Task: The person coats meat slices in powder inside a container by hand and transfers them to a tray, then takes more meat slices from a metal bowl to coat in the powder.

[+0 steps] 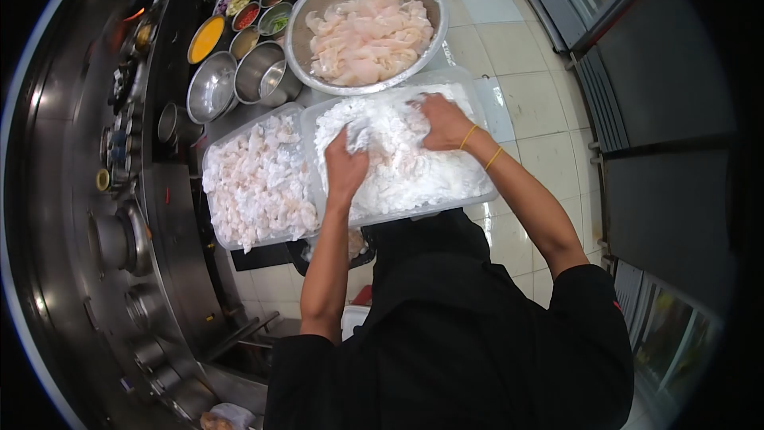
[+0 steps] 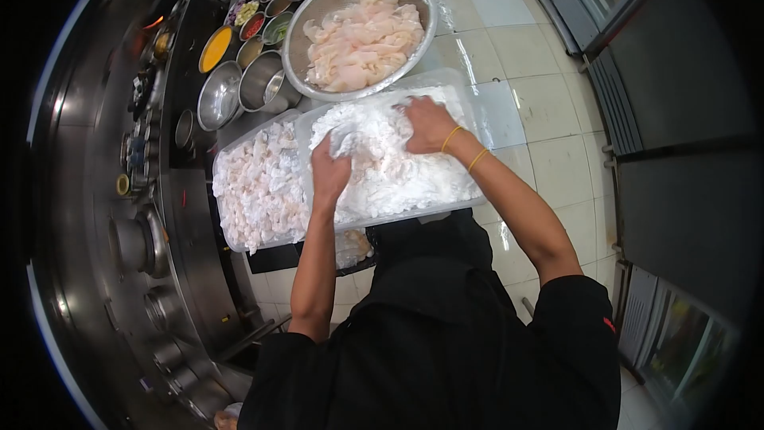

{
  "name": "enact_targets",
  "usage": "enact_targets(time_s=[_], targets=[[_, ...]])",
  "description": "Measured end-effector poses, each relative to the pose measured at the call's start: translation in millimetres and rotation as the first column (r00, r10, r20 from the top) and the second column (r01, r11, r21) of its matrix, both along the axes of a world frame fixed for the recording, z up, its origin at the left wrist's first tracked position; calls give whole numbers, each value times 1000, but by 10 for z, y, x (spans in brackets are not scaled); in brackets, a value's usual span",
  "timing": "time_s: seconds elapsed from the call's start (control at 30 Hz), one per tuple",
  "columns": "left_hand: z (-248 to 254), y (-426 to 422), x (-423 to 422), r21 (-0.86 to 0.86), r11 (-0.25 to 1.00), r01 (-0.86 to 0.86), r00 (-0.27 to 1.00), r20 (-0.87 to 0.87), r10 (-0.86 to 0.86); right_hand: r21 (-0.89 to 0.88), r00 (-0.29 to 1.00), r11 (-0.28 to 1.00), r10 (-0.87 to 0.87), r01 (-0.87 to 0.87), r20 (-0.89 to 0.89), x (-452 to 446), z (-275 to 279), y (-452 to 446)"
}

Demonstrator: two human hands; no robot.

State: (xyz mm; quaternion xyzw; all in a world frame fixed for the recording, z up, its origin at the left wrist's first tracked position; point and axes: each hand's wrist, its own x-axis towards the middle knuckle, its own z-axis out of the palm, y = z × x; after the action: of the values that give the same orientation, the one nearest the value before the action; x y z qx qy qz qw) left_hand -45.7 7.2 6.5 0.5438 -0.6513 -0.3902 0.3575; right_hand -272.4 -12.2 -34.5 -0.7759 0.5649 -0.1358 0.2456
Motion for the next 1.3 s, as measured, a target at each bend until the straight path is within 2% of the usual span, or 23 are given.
enact_targets(time_s=[0.03,0.07,0.13,0.17,0.23,0.3,0.33,0.4,0.47,0.5,0.6,0.67,0.77,0.87,0.93,1.03,1.13,1.17,1.2,1.23,1.3], targets=[[20,17,45,24,999,-25,998,53,23,-10,999,999,48,-48,-1,80,-8,28],[-15,57,58,-17,1000,4,975,221,0,-20,995,995,98,-99,-3,138,-5,35],[-136,102,85,-90,993,73,846,533,-14,11,993,993,116,-116,-36,185,24,-6],[-209,110,75,-36,996,78,816,577,-43,30,990,991,130,-128,-51,191,21,-15],[-276,148,-8,77,994,72,751,652,-105,75,992,990,123,-120,-40,93,-33,-107],[-257,98,-18,82,996,27,789,610,-71,95,993,992,89,-81,-81,-89,-24,-176],[-263,54,25,87,996,7,815,576,-56,-14,990,1000,23,-26,-139,-152,-28,-135],[-301,62,91,81,997,-4,843,536,-40,174,971,985,60,-20,-231,-205,125,-82],[-179,138,18,156,987,27,804,583,-115,295,941,955,128,-32,-312,-155,259,-19],[-77,178,-44,193,980,42,783,603,-152,282,953,959,114,-32,-279,-151,226,-35],[242,311,-311,328,945,-17,611,752,-249,208,983,978,65,-28,-174,-177,-62,-78],[154,279,-282,317,948,-32,673,708,-214,97,995,995,21,-12,-94,-261,-240,-108],[-73,214,-159,231,972,-42,742,659,-125,223,993,972,-93,75,72,-250,-189,-183],[-338,161,15,106,994,-31,792,609,-40,287,966,923,-237,257,-104,150,301,19],[-439,110,87,8,1000,-17,832,554,10,263,964,935,-193,237,-181,358,450,111],[-342,14,182,135,990,-40,987,157,19,132,956,963,-204,235,-211,415,231,110],[-154,-13,410,215,971,-109,981,-135,140,65,954,965,-240,255,-178,417,159,55],[-119,-13,517,228,965,-130,956,-231,184,95,954,961,-239,258,-181,401,189,27],[95,7,611,247,961,-128,949,-250,190,78,953,961,-247,264,-177,368,127,-16],[103,20,794,242,958,-154,944,-251,216,40,954,960,-270,278,-133,336,96,-48],[141,-3,1184,222,956,-193,933,-260,248,99,950,948,-293,303,-107,221,62,-138]])
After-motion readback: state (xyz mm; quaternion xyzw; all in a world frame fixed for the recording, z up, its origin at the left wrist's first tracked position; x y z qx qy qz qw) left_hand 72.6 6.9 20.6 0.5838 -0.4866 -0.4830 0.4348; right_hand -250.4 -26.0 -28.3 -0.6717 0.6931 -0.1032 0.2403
